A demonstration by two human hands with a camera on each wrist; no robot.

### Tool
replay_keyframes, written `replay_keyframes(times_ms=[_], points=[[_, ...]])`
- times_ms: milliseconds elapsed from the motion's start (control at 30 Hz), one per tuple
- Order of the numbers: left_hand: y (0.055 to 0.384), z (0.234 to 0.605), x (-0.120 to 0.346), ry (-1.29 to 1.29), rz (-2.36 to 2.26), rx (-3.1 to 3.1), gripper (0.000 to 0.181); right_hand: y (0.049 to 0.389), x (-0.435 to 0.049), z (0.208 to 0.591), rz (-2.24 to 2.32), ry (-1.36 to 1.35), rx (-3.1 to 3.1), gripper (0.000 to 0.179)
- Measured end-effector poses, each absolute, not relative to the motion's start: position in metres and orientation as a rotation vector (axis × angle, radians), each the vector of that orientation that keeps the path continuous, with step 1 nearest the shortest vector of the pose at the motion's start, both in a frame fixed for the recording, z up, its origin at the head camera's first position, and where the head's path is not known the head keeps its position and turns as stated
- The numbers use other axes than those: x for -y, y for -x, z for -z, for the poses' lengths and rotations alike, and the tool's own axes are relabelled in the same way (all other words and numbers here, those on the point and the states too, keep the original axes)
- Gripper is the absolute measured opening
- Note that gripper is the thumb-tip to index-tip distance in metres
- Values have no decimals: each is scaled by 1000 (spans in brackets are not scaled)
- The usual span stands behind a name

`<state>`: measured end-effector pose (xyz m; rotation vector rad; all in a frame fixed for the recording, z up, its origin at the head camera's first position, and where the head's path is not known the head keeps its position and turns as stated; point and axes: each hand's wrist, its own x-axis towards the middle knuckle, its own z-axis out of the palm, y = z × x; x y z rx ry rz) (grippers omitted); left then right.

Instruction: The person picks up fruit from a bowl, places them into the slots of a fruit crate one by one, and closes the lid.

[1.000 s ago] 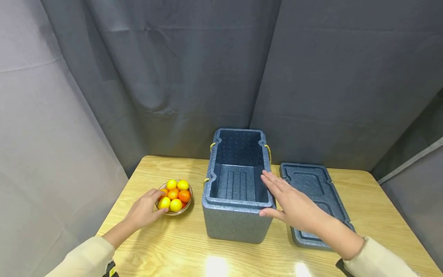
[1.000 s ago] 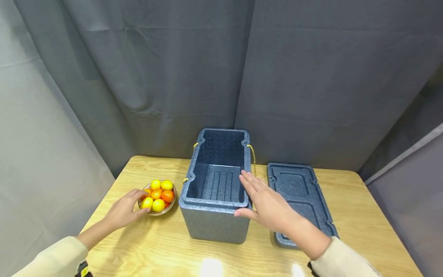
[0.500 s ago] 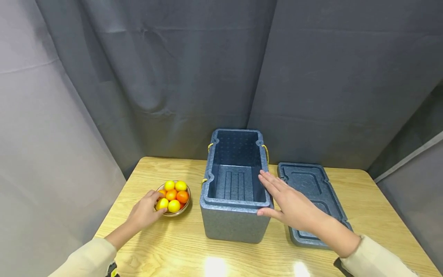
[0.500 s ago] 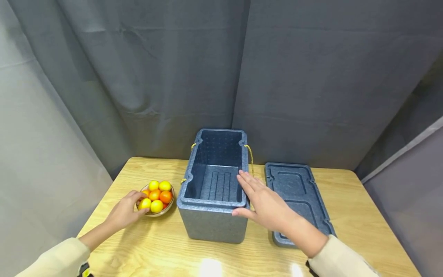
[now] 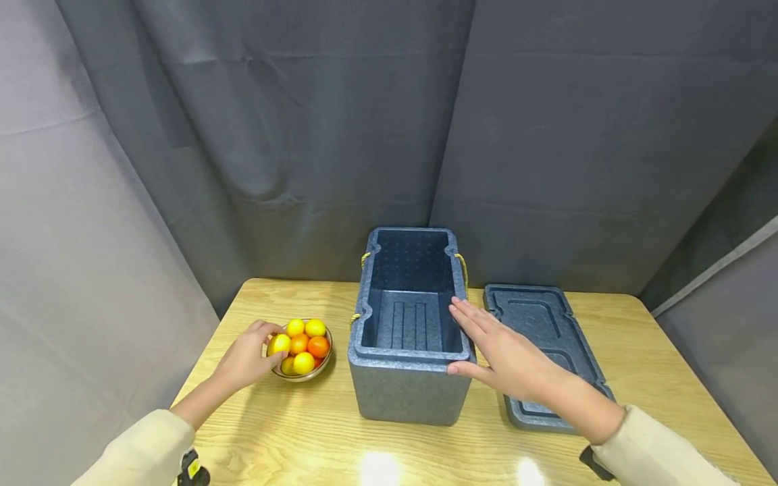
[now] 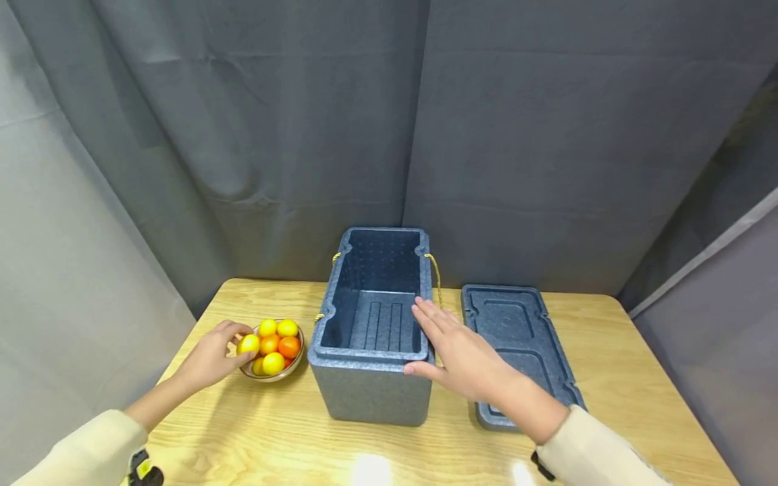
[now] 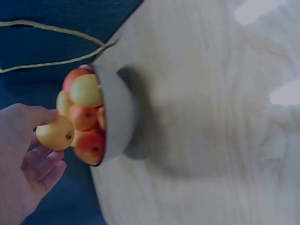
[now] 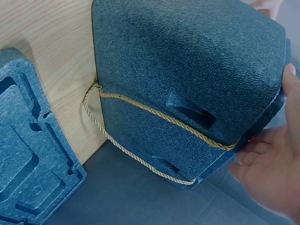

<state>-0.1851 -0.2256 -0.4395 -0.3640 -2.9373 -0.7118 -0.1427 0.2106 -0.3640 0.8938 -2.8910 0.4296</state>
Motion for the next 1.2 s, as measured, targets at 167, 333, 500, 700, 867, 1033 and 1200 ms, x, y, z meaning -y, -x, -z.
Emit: replay_keyframes(times_ms=[167, 333, 500, 700, 867, 1033, 1200], points=[[192, 425, 225, 386, 712, 2920, 38, 144, -211, 363, -426, -894, 2902, 88], [199, 416, 225, 458, 733, 2885, 36, 144, -210, 363, -425, -898, 2913, 89], [205, 405, 222, 570, 766, 2872, 37, 144, -210, 363, -419, -895, 2910, 89], [213, 393, 221, 699, 842, 2918, 36, 144, -209, 363, -424, -892, 2911, 89], [221, 383, 221, 837, 938, 3023, 34, 144, -209, 363, -432, -892, 2911, 89], [230, 372, 214, 930, 1005, 3128, 34, 143, -212, 362, -434, -873, 2911, 89], [233, 361, 211, 806, 1087, 3195, 34, 143, -210, 362, -450, -889, 2918, 91]])
